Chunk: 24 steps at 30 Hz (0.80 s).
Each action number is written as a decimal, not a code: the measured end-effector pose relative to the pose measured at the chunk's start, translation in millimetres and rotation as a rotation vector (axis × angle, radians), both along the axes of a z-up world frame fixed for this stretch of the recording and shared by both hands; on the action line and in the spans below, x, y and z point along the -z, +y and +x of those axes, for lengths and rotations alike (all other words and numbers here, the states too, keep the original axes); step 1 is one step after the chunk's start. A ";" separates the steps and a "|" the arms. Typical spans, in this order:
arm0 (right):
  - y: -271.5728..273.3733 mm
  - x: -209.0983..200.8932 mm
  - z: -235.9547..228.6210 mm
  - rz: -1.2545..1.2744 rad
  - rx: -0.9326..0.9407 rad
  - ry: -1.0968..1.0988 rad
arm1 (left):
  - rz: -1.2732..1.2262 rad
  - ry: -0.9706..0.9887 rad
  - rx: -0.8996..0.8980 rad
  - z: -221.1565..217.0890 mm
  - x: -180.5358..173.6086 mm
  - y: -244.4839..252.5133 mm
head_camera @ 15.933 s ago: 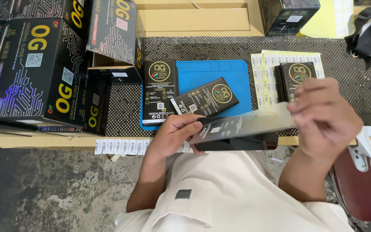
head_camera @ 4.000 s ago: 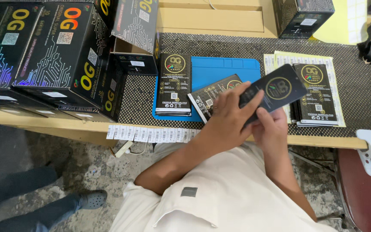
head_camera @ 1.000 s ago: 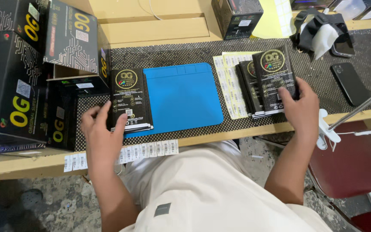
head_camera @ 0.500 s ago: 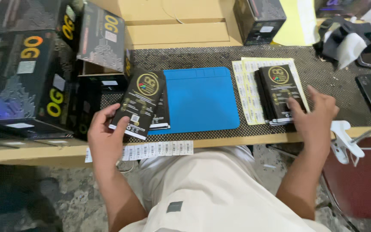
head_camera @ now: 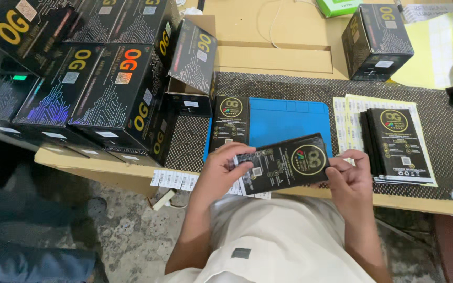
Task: The person repeatedly picks up a smartphone, peels off a protective film from the screen, and places the phone on a blue mat. This sequence is performed multiple times with different phones.
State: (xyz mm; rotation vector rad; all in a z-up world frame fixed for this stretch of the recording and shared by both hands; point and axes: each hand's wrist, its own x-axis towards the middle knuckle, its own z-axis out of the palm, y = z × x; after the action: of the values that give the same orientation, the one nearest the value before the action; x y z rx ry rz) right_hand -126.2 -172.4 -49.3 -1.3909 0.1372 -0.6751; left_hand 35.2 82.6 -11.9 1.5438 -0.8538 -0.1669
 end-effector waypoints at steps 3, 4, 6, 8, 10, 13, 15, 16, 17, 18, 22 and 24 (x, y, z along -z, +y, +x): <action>-1.4 5.1 -3.4 -0.126 0.114 0.148 | 0.150 -0.192 0.046 -14.4 -22.8 -7.9; -10.1 23.8 -1.8 -0.125 0.115 0.151 | 0.150 -0.189 0.048 -18.8 -25.1 -9.6; -28.0 61.3 -0.6 0.017 -0.020 -0.022 | 0.323 -0.422 -0.031 -28.7 -29.3 -13.3; -14.6 44.1 -1.7 0.076 -0.047 -0.063 | 0.316 -0.406 -0.042 -27.7 -23.2 -13.6; 0.7 27.0 0.2 0.134 -0.075 -0.112 | 0.308 -0.397 -0.054 -25.3 -18.8 -13.2; 16.8 5.6 0.7 0.174 0.000 -0.111 | 0.250 -0.401 -0.048 -23.1 -13.4 -14.2; 16.7 -4.3 0.8 0.060 0.070 -0.058 | 0.217 -0.383 -0.036 -21.8 -10.7 -15.3; 15.6 -2.8 -0.5 0.061 0.073 -0.058 | 0.217 -0.383 -0.033 -21.9 -10.8 -15.2; 14.3 -1.6 -1.8 -0.011 0.078 -0.016 | 0.202 -0.371 -0.026 -22.0 -10.9 -15.3; 13.2 -0.3 -3.0 -0.083 0.083 0.027 | 0.188 -0.360 -0.019 -22.1 -11.0 -15.1; 16.1 -4.4 -3.2 0.068 0.048 -0.004 | 0.179 -0.383 -0.037 -22.3 -8.6 -16.7; 6.1 9.1 -8.0 -0.040 -0.091 0.083 | 0.218 -0.418 0.005 -24.2 -5.3 -19.5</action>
State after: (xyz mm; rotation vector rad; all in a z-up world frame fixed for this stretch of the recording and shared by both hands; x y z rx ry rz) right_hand -134.2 -166.3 -58.4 -1.4553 0.1263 -0.5471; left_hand 11.0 63.1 -6.6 1.8141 -1.1982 0.0663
